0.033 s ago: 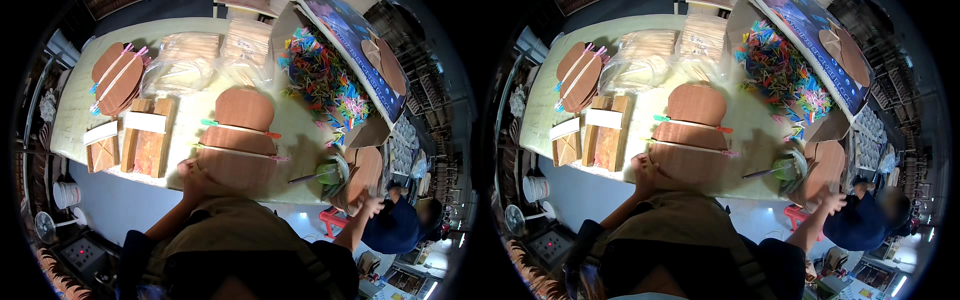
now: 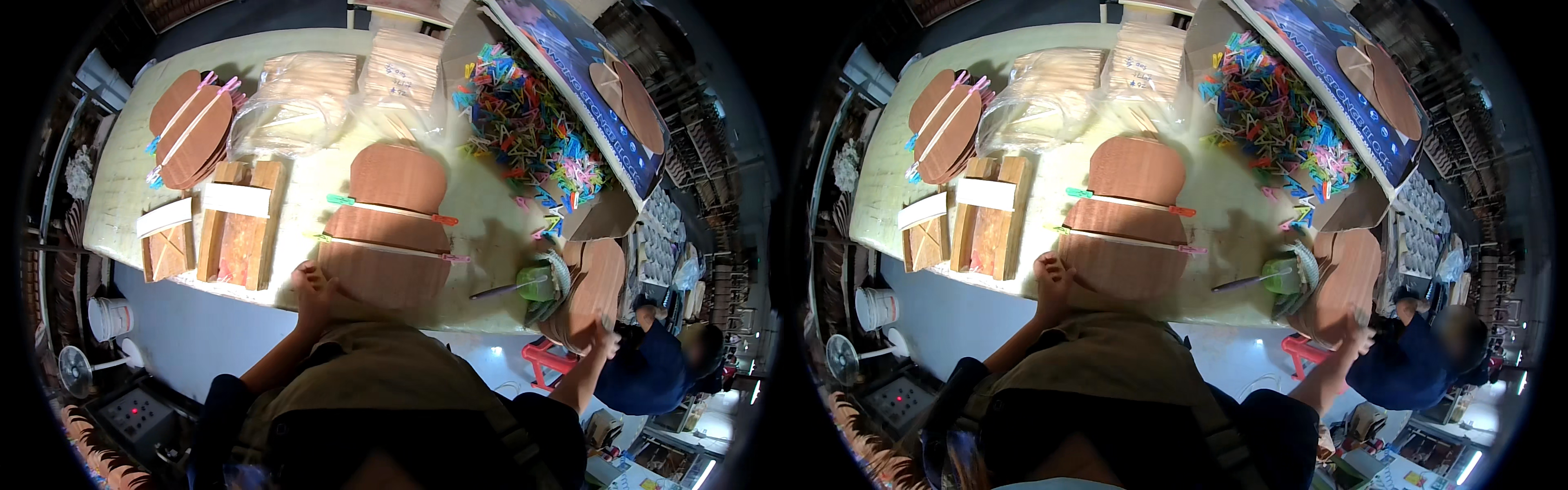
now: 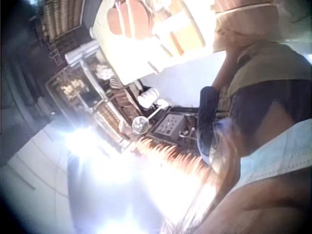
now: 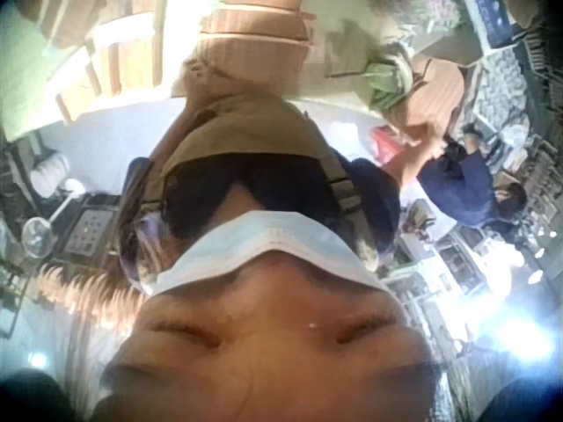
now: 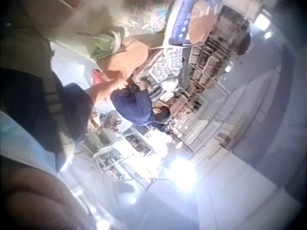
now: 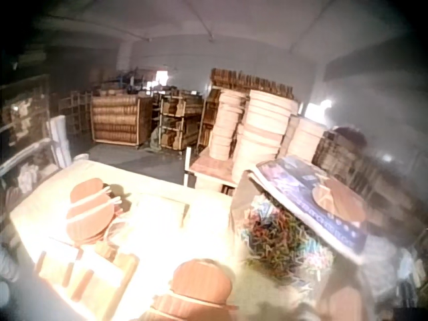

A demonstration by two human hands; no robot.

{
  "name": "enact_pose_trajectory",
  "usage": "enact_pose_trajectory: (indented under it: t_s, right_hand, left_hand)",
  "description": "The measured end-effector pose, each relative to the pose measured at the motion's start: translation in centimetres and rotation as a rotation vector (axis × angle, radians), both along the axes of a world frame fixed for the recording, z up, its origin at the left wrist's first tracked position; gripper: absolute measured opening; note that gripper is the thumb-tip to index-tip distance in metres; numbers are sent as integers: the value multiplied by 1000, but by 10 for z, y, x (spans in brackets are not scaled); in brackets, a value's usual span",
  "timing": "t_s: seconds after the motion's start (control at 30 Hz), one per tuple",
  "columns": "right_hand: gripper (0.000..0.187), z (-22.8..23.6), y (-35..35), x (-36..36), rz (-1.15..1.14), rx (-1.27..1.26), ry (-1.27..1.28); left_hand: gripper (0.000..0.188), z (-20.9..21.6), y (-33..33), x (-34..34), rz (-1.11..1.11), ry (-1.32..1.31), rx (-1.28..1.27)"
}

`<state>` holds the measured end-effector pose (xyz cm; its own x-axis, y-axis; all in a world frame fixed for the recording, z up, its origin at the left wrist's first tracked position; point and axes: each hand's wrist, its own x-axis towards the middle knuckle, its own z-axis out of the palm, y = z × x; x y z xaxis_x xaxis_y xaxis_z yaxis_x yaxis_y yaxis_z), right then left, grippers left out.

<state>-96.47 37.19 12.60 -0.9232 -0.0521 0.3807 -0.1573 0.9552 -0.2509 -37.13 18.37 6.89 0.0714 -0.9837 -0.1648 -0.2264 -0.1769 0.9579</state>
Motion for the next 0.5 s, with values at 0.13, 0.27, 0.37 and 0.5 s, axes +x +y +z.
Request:
enact_pose_trajectory:
  t_s: [0.13, 0.27, 0.37, 0.5]
  right_hand:
    - [51, -17, 69, -55, -67, 13, -126]
    - [53, -28, 93, -67, -42, 19, -144]
    - [56, -27, 98, -69, -45, 46, -133]
    - [59, -21, 110, -70, -39, 66, -122]
  left_hand:
    - [10, -9, -1, 4, -171, 507, 470]
    - [7, 16, -4, 19, -160, 639, 470]
    - [17, 39, -12, 39, 24, 796, 298]
    - [14, 34, -73, 99, 190, 667, -139]
